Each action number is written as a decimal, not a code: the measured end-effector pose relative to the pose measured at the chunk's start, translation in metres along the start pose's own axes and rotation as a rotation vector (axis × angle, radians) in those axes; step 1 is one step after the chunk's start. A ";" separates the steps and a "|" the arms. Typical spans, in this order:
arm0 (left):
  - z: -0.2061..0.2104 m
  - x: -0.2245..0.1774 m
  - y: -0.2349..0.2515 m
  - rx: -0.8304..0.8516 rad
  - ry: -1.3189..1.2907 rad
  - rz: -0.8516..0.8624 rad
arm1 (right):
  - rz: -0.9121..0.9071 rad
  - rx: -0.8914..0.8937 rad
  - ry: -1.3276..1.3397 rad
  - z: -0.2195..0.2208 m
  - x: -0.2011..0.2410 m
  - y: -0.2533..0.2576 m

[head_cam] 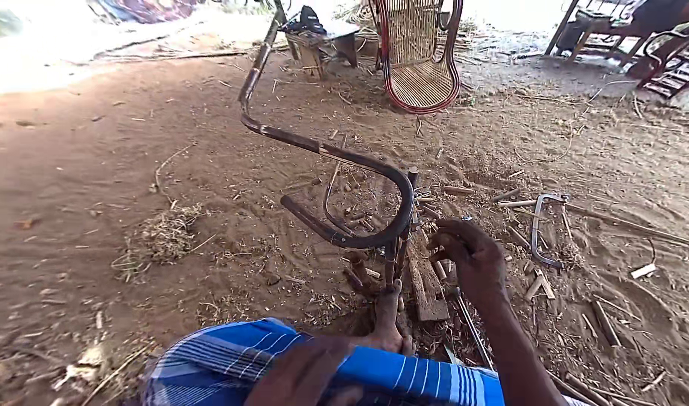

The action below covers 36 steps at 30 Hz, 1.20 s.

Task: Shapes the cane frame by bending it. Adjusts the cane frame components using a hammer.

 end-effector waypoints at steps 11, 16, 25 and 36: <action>-0.022 -0.047 0.185 -0.305 0.099 0.145 | -0.261 0.110 -0.154 0.025 0.067 0.030; -0.018 -0.034 0.172 -0.360 0.041 0.048 | -0.364 0.202 -0.242 0.052 0.067 0.037; -0.029 -0.032 0.165 -0.406 -0.091 0.168 | -0.416 0.162 -0.354 0.054 0.074 0.031; -0.034 -0.029 0.162 -0.513 -0.251 0.236 | -0.519 0.289 -0.394 0.066 0.093 0.036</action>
Point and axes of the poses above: each hand's wrist, its own y-axis towards the middle knuckle, its own z-axis out of the palm, x = y × z, the point moved 10 cm from there along y, towards the middle knuckle, and after that the axes turned 12 degrees about -z, right-handed, at the moved point
